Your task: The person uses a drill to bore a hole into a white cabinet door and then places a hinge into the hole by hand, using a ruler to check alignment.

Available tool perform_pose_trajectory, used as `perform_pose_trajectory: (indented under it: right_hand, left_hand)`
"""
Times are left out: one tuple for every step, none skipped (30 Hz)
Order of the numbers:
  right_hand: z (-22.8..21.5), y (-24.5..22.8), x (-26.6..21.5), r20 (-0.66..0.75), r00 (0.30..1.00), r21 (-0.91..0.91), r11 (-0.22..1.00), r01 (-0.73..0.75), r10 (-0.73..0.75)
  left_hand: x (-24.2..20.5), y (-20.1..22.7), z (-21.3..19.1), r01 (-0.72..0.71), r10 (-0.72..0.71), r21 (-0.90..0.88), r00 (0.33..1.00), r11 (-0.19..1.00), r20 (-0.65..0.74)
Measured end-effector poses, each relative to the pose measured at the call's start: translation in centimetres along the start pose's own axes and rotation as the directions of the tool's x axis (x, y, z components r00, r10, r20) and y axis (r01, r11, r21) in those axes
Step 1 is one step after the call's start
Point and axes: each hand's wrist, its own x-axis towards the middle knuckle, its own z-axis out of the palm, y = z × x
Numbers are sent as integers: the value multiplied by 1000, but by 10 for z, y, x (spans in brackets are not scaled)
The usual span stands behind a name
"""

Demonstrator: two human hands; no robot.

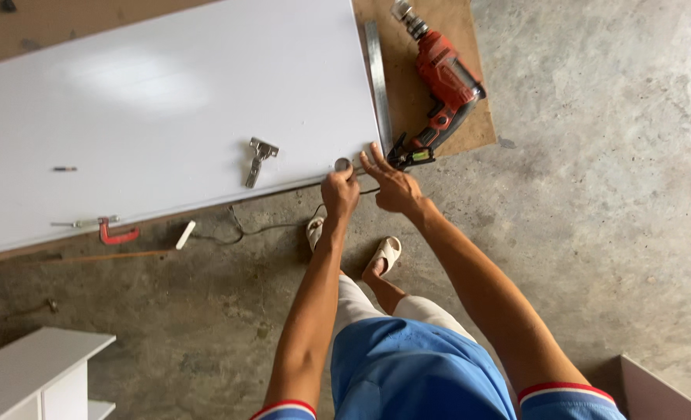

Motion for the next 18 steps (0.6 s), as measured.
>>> perform_pose_trajectory:
  right_hand:
    - [0,-2,-3,12,1000,-4,1000,3,-3]
    - [-4,-4,-5,4,1000,-7,1000,-8,8]
    - [-9,-6,-8,-4,1000,-11,1000,-18,18]
    - [-8,-3,-5,-5,1000,-15,1000,-15,15]
    - [-7,0,-2,3,1000,-14,1000,-17,17]
    - [-6,2,1,12,1000,-13,1000,-17,17]
    - [-8,-3,-4,11,1000,-17,1000,-12,13]
    - [-12,-8,-8,5,999,4,999,-33,33]
    - [-16,-13,-10,-2,999,26,998,-54,54]
    - [1,-15,-2,-6,998,29,998,-56,56]
    - [17,-18,8,-260,964,128,991,-28,60]
    - [35,-18,18,-490,868,206,978,29,78]
    - [40,-22,15,-488,870,202,979,30,74]
    - [47,-27,14,-330,937,659,740,139,117]
    - [53,-33,13,-165,984,945,297,139,64]
    - [53,-39,18,-165,984,944,299,139,62]
    - [54,-45,22,-101,994,989,114,96,42]
    - [59,-50,23,-32,999,997,-71,33,16]
  left_hand:
    - [1,-3,-1,13,-13,0,1000,1000,-2]
    - [7,-4,-2,20,-21,46,999,999,29]
    - [12,-5,-3,26,-31,93,998,995,60]
    - [9,-5,-4,26,-31,91,998,996,55]
    - [7,-5,-6,12,-18,82,997,997,70]
    - [3,-5,-8,-2,-5,76,997,997,83]
    - [-5,-10,-14,0,-6,75,997,997,77]
    - [-10,-15,-21,-20,20,45,1000,999,-17]
    - [-15,-20,-27,-42,44,16,993,999,-111]
    - [-12,-31,-37,-48,49,18,993,999,-109]
    - [-9,-43,-47,-76,95,110,979,991,-179]
    - [-8,-55,-54,-88,137,199,959,976,-249]
    - [-8,-60,-62,-83,132,196,958,977,-253]
    - [-8,-66,-73,-135,204,308,957,942,-206]
    - [-7,-72,-84,-187,270,412,951,892,-151]
    - [-4,-73,-87,-185,268,412,951,892,-153]
    - [-1,-75,-89,-202,267,419,958,885,-103]
    - [-5,-78,-90,-214,257,422,965,881,-48]
